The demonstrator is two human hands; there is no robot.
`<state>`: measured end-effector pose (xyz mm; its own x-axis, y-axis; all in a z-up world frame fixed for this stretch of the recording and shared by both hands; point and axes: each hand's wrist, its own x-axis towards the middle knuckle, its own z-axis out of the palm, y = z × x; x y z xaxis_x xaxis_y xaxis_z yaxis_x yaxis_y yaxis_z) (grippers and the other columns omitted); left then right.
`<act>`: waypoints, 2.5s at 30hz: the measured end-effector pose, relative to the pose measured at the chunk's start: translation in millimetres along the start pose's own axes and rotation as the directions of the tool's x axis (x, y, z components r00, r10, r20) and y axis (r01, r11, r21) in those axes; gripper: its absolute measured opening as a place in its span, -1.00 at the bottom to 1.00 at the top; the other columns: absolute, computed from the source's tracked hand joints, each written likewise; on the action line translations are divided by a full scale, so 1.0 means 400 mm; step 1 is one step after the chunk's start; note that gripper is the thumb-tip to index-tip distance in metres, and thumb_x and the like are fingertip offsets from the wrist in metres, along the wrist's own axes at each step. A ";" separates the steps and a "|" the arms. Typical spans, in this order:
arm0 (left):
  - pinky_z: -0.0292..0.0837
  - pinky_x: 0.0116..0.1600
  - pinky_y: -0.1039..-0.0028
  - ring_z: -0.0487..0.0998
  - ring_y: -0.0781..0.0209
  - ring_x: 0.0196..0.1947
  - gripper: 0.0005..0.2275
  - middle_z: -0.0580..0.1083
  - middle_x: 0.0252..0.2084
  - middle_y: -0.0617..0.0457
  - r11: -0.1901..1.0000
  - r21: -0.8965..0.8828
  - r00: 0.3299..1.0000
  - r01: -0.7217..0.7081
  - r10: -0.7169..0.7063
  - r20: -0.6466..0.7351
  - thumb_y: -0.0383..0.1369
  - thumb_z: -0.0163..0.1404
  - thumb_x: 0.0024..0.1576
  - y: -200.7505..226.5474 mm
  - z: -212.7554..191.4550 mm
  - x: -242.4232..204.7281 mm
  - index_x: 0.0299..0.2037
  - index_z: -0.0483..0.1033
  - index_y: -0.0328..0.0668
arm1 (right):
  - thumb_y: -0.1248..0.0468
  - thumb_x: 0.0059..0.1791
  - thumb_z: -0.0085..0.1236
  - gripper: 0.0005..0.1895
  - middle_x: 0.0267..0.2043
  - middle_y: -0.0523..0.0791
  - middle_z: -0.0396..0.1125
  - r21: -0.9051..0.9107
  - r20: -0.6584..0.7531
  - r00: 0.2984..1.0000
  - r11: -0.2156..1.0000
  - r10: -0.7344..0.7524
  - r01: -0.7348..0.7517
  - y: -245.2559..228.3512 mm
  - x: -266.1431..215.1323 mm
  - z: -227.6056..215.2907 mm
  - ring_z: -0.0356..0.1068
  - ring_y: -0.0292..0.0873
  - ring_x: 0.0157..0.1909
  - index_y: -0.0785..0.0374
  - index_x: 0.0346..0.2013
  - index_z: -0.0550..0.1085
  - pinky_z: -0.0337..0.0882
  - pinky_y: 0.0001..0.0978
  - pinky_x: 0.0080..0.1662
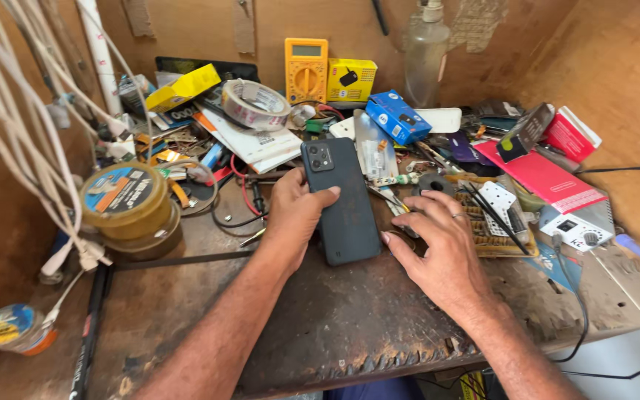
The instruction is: The person uses a small metal tool to pry open the back cover of a smartphone. They carefully work the tool along the edges to separate the cover from the main body. The back cover is removed, revealing the internal components including the battery and circuit board.
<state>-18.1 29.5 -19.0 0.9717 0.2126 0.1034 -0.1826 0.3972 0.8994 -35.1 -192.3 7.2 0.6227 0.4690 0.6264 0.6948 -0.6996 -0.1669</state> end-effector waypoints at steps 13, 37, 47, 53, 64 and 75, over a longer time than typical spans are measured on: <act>0.57 0.05 0.07 0.62 -0.03 -0.06 -0.58 0.58 -0.06 -0.18 0.765 -0.510 0.917 0.393 -0.283 0.283 -0.19 -0.27 0.23 0.074 0.014 0.002 0.15 0.41 -0.29 | 0.31 -0.10 0.29 -0.82 -0.04 -0.02 0.48 0.065 -0.174 0.974 0.989 0.144 -0.134 0.035 0.046 -0.014 0.37 0.06 0.16 0.29 -0.23 0.59 0.33 -0.10 0.18; 0.63 -0.14 0.05 0.64 -0.07 -0.15 -0.46 0.57 -0.09 -0.24 0.873 -0.401 0.955 0.277 -0.295 0.017 -0.08 -0.49 0.30 0.103 0.045 -0.006 0.12 0.43 -0.36 | -0.31 -0.30 0.53 -0.28 -0.11 0.06 0.46 -0.313 0.330 0.697 0.770 0.637 -0.556 0.141 0.339 0.122 0.35 0.13 0.10 0.25 -0.28 0.61 0.32 0.06 0.07; 0.63 -0.15 0.02 0.64 -0.07 -0.16 -0.50 0.57 -0.10 -0.23 0.888 -0.393 0.945 0.239 -0.306 -0.117 -0.07 -0.45 0.34 0.109 0.051 -0.005 0.10 0.43 -0.32 | -0.03 -0.27 0.43 -0.63 -0.36 -0.07 0.50 0.042 0.341 0.849 0.896 0.402 -0.442 0.116 0.322 0.098 0.42 -0.09 -0.14 0.18 -0.42 0.59 0.44 -0.17 -0.08; 0.63 -0.15 0.03 0.64 -0.07 -0.15 -0.50 0.56 -0.11 -0.22 0.895 -0.390 0.952 0.214 -0.281 -0.123 -0.07 -0.46 0.34 0.117 0.056 -0.012 0.10 0.42 -0.32 | 0.06 -0.24 0.47 -0.64 -0.25 -0.06 0.45 -0.207 0.271 0.936 0.963 0.226 -0.173 0.083 0.334 0.062 0.27 -0.05 -0.03 0.21 -0.35 0.57 0.24 -0.05 0.02; 0.64 -0.18 0.06 0.64 -0.06 -0.16 -0.51 0.56 -0.13 -0.22 0.897 -0.377 0.945 0.230 -0.299 -0.136 -0.08 -0.47 0.34 0.128 0.061 -0.011 0.10 0.41 -0.32 | 0.19 -0.18 0.40 -0.83 -0.45 -0.08 0.50 -0.115 0.095 0.949 0.950 0.301 -0.290 0.188 0.320 0.055 0.42 -0.07 -0.27 0.23 -0.48 0.61 0.40 -0.15 -0.13; 0.64 -0.20 0.08 0.64 -0.03 -0.20 -0.51 0.57 -0.13 -0.21 0.904 -0.361 0.951 0.230 -0.287 -0.113 -0.08 -0.47 0.34 0.123 0.058 -0.013 0.11 0.41 -0.31 | 0.17 -0.16 0.41 -0.78 -0.41 -0.03 0.55 -0.047 0.387 0.832 0.910 0.396 -0.411 0.180 0.305 0.083 0.55 -0.14 -0.34 0.27 -0.42 0.66 0.50 -0.21 -0.18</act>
<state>-28.5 27.3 34.3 0.9596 0.1894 -0.2079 0.0040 0.7298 0.6836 102.9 -167.6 46.4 0.9331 0.3219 0.1601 0.3591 -0.8553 -0.3735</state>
